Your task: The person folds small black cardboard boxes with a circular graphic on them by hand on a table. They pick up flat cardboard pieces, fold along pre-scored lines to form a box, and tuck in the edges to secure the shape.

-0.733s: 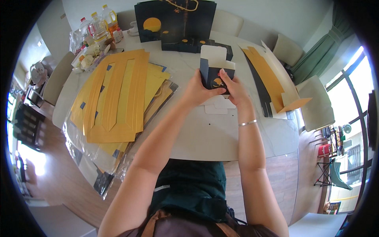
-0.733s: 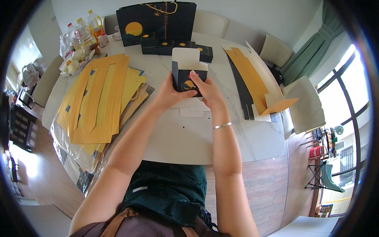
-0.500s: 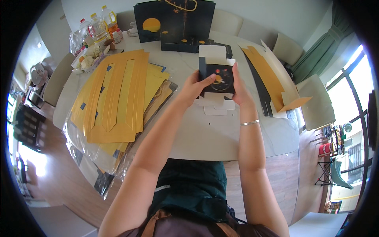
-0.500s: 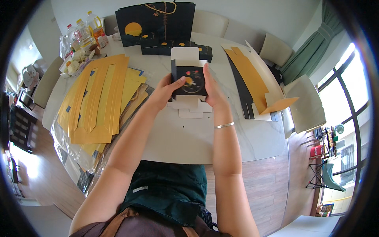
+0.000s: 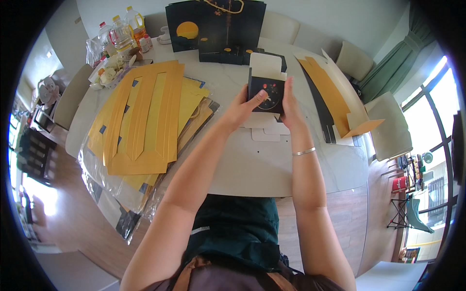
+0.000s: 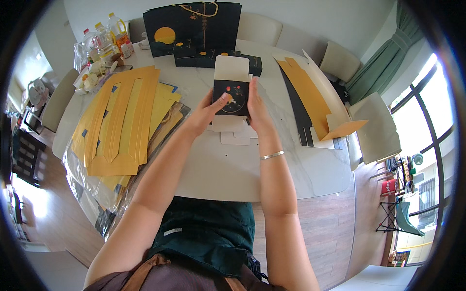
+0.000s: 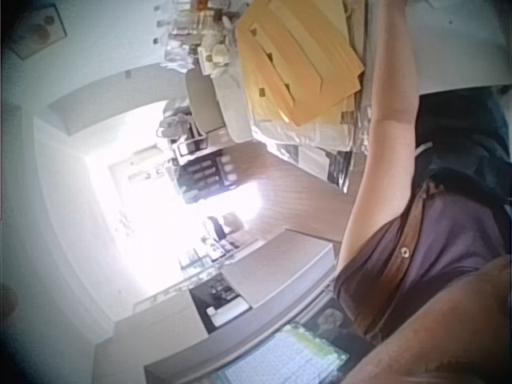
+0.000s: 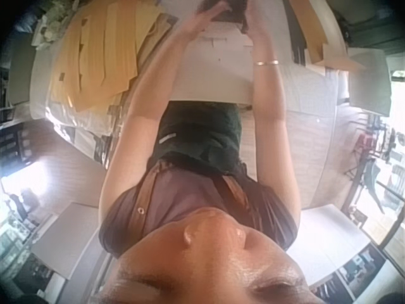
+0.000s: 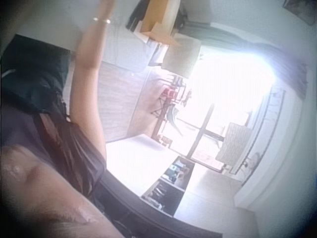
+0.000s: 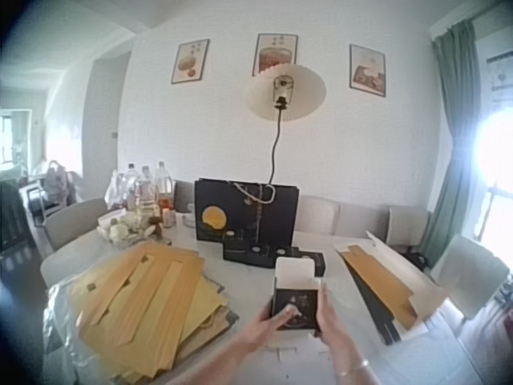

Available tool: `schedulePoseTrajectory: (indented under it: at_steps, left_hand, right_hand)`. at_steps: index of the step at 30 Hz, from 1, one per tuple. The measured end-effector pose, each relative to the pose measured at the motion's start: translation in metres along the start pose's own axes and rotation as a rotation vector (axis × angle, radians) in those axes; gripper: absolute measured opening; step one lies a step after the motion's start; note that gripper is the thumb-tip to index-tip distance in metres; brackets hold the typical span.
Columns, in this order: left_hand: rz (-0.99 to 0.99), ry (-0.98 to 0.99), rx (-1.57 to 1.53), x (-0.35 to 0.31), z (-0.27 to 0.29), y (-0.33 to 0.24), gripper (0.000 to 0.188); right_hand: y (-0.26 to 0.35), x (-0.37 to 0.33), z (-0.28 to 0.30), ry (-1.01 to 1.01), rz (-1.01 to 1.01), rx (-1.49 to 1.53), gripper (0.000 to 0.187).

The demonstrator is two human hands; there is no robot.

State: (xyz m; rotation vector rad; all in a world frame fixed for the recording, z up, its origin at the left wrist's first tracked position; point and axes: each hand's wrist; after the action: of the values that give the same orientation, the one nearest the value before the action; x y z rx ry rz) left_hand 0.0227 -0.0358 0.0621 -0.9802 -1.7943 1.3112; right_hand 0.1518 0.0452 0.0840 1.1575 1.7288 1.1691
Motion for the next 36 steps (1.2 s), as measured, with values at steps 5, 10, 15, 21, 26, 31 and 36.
schedulePoseTrajectory:
  at_steps: [5, 10, 15, 21, 26, 31, 36]
  left_hand:
    - [0.176, -0.041, -0.040, -0.005, -0.002, -0.015, 0.072]
    - [0.094, -0.081, -0.033, 0.010, 0.008, 0.005, 0.047]
    - [0.146, -0.027, -0.138, 0.013, 0.009, 0.012, 0.039]
    - [0.265, -0.101, -0.269, 0.007, 0.006, -0.002, 0.032]
    - [0.228, -0.114, -0.281, 0.015, 0.011, 0.009, 0.032]
    - [-0.010, -0.079, -0.303, 0.010, 0.001, 0.010, 0.043]
    - [-0.560, -0.026, 0.037, 0.007, -0.003, 0.016, 0.049]
  right_hand:
    - [-0.007, 0.023, 0.026, 0.044, 0.018, -0.064, 0.063]
    - [-0.009, 0.026, 0.022, 0.007, 0.178, -0.003, 0.049]
    - [-0.010, 0.029, 0.029, 0.002, 0.283, -0.043, 0.036]
    - [-0.005, 0.022, 0.026, -0.006, 0.281, -0.049, 0.025]
    - [-0.014, 0.027, 0.024, 0.011, 0.363, -0.204, 0.037]
    - [-0.013, 0.030, 0.023, -0.021, 0.426, -0.298, 0.049]
    - [-0.011, 0.013, 0.009, 0.089, 0.454, -0.286, 0.064]
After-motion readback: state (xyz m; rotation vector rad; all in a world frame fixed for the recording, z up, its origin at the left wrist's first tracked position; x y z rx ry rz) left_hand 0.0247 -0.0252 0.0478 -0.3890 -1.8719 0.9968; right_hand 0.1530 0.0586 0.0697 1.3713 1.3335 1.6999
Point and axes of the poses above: each hand's wrist, its own x-axis towards the middle knuckle, its own z-axis out of the back of the hand, y = z × x, and after that the axes turned 14 degrees about -y, right-handed
